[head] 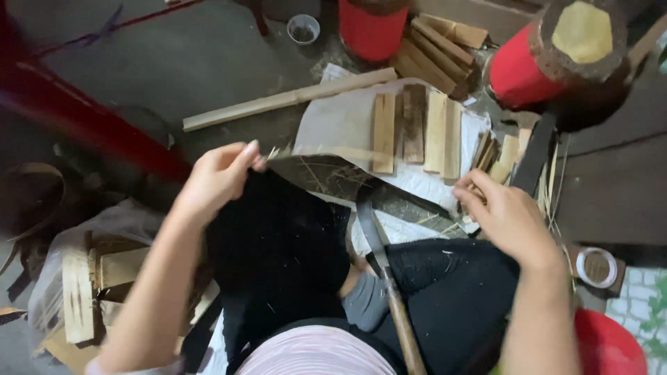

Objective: Shaving thin strips of wood with a curved blade to achieve a specific thickness and smoothness for instrument repair.

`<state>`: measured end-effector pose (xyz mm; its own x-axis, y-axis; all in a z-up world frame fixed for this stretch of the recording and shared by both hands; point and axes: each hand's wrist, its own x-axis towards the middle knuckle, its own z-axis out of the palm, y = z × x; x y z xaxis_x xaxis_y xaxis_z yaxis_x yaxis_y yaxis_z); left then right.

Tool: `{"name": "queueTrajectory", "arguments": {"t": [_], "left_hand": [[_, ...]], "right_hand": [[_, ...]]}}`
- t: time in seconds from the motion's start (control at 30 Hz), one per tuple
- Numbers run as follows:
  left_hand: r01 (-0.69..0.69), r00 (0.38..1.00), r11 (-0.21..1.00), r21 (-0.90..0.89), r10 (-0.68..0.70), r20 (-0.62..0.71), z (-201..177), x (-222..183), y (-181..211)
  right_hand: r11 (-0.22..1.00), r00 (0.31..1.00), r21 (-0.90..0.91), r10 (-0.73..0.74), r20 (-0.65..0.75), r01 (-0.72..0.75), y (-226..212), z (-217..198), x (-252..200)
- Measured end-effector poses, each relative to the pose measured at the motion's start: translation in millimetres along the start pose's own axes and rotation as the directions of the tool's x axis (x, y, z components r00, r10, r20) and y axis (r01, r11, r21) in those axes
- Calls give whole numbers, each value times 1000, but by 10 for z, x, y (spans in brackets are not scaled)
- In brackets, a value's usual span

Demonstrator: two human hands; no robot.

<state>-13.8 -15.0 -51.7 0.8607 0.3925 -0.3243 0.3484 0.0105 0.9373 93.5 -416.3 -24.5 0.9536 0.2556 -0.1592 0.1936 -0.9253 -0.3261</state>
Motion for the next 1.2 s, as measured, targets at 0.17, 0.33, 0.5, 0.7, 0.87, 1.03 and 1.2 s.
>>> {"name": "queueTrajectory", "arguments": {"t": [0.17, 0.33, 0.5, 0.7, 0.87, 1.03, 1.2], "left_hand": [[46, 908, 509, 859, -379, 177, -303, -155, 3], [-461, 857, 460, 759, 12, 514, 145, -239, 77], [-526, 651, 745, 409, 43, 758, 807, -320, -196], [34, 830, 978, 205, -142, 540, 794, -314, -517], [335, 837, 894, -296, -138, 530, 771, -335, -897], [323, 852, 894, -311, -131, 507, 771, -369, -923], [247, 895, 921, -300, -98, 435, 762, -403, -1007]], "right_hand": [[978, 898, -17, -184, 400, 208, 95, -116, 169], [925, 833, -113, -267, 485, 362, -251, -157, 239], [878, 794, -40, -411, 447, 477, -365, -5, 218], [669, 501, 127, -404, -765, 733, 201, 795, -254], [875, 958, 483, 116, -263, 26, 68, 2030, -306], [936, 993, 341, 108, -43, -87, 267, 2938, -86], [932, 942, 241, 206, 263, -271, 67, 3042, 20]]}}
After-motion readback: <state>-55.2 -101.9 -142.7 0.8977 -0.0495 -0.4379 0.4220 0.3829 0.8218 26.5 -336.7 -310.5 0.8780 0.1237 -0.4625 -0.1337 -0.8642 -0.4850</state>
